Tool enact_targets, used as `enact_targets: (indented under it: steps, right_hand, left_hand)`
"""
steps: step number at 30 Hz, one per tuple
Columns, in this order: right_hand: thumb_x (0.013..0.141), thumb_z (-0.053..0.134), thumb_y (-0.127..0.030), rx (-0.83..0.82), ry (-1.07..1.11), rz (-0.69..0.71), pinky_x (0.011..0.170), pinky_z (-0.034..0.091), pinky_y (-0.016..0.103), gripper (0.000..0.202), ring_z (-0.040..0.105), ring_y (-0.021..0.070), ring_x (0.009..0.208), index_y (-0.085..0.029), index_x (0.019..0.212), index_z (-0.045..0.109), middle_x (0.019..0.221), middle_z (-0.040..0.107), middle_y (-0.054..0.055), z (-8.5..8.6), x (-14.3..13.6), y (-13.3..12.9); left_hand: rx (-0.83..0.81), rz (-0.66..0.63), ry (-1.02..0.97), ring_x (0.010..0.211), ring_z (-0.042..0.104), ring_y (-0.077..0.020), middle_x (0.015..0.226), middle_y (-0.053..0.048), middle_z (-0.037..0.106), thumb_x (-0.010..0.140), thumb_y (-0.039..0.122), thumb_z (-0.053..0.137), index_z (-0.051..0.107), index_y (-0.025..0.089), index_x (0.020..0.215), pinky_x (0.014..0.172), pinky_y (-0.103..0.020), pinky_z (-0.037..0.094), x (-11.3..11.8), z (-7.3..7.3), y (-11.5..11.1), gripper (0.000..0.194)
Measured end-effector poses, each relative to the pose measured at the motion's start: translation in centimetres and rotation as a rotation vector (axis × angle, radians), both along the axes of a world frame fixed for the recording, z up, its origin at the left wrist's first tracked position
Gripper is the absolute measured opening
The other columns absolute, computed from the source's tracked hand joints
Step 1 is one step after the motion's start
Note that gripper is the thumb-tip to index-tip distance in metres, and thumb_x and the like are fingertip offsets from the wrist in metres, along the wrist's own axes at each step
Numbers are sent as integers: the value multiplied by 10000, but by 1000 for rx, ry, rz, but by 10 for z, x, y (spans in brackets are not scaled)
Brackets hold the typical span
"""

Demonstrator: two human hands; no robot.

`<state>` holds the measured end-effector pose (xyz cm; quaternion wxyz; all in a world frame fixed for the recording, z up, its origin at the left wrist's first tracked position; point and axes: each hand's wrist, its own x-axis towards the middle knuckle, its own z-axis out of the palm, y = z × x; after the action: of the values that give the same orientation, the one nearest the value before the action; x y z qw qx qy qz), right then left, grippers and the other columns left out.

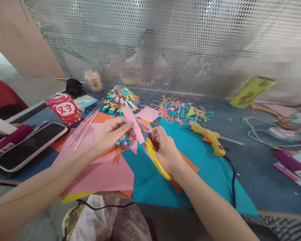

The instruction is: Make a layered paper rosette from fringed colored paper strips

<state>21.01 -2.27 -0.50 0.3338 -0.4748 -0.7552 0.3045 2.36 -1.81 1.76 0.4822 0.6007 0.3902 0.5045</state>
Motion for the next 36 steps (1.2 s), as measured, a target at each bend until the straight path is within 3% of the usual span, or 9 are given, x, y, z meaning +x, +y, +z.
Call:
enact_targets:
  steps: [6,15,25,29,36]
  right_hand:
    - [733,583,-308,-4,-2,-12,463,213,238,272,333,89,438,-246,823,334,501,385,-107,-2,-1,0]
    - [704,559,-325,-44,30,4,470,232,244,281,343,98,452,-254,820,313,518,381,-101,0,-1,0]
    - [713,502,-313,4,-31,-42,451,212,247,213,331,101,388,-256,783,309,437,335,-112,1,-1,2]
    - [727,558,-358,16,-3,-118,440,236,240,264,366,101,394,-254,797,326,451,398,-102,4,4,7]
    - [735,603,-441,38,20,-236,433,274,234,334,390,97,405,-247,793,337,483,427,-89,-1,8,21]
  left_hand:
    - [-14,-6,-16,508,581,-95,554,-7,642,735,445,684,558,168,627,461,-191,434,0,0,1,322]
    - [-41,-44,-14,495,572,-92,584,-5,641,771,473,635,567,167,671,454,-192,441,2,-11,1,329]
    - [-73,-68,-12,480,564,-81,573,-3,641,781,432,637,535,169,640,436,-172,423,6,-10,2,315]
    - [-30,0,62,530,604,-95,591,-15,646,784,396,635,569,160,640,447,-166,437,2,-9,5,284]
    - [-182,132,109,383,547,-75,595,-2,648,806,360,603,538,170,695,309,-136,337,-5,-11,13,229]
